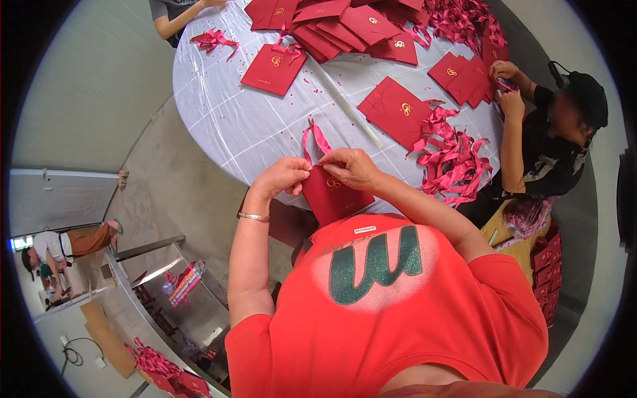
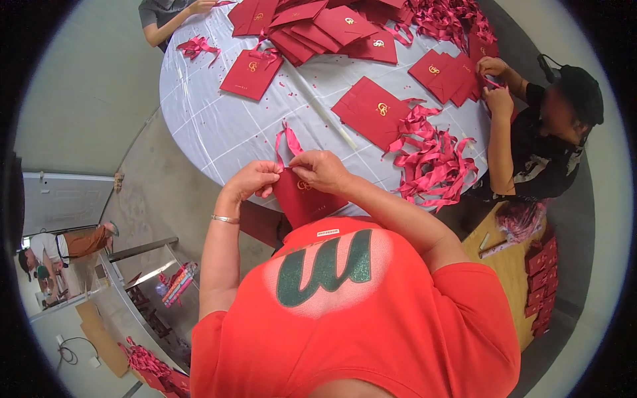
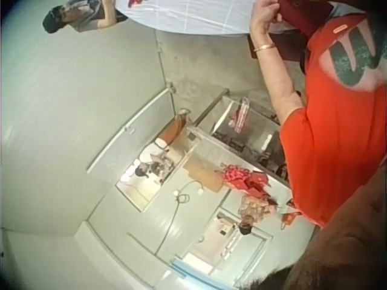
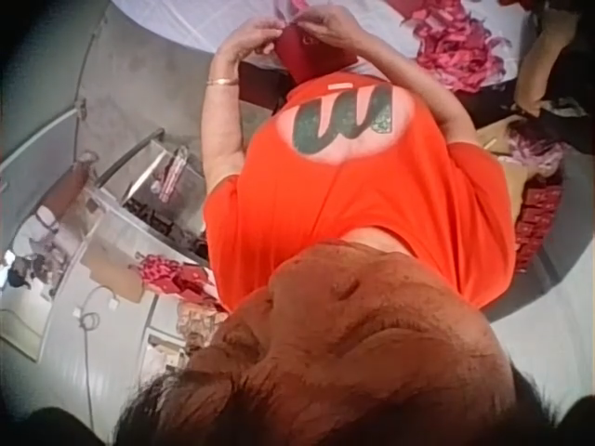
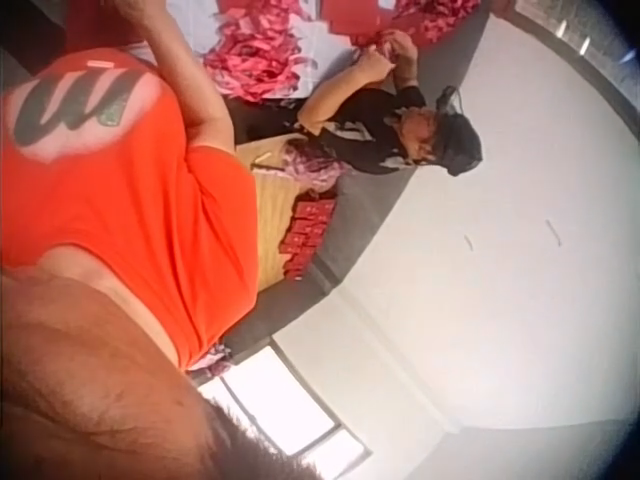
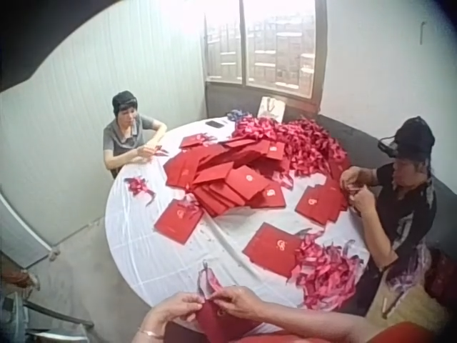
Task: The person assembles gift bags by attaching ribbon handles to each bag by hand.
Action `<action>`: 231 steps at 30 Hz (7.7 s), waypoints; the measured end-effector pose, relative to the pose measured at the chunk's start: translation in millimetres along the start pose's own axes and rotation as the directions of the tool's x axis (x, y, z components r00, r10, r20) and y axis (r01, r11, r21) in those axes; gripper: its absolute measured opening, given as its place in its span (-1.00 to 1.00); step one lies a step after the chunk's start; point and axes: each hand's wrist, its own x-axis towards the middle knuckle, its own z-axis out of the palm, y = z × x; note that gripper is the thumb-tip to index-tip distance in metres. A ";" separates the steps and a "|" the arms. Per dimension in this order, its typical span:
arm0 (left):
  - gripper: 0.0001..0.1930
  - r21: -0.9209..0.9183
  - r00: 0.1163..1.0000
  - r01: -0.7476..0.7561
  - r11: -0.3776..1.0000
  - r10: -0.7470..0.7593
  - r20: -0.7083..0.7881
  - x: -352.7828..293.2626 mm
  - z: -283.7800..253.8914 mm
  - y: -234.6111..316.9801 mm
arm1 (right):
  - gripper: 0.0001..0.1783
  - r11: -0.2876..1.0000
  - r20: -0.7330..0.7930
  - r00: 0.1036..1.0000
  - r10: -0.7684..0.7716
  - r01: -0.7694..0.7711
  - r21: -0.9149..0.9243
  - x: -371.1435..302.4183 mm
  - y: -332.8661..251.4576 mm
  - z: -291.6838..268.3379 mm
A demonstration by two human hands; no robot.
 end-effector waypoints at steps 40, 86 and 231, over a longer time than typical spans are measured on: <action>-0.93 -0.005 0.981 -0.050 0.999 0.048 -0.186 -6.8 16.1 -3.5 | -0.87 0.933 -0.006 0.971 -0.240 0.229 -0.278 -17.7 -25.6 2.9; -0.81 0.071 0.971 -0.178 0.981 0.187 -0.151 -18.4 25.1 -5.3 | -0.81 0.889 0.139 0.971 -0.192 0.232 -0.395 7.3 -66.3 9.1; -0.69 0.759 0.324 -0.177 0.626 0.765 -0.556 5.9 78.2 -56.7 | -0.72 0.917 -0.083 0.967 -0.241 0.199 -0.345 24.8 -14.3 -23.7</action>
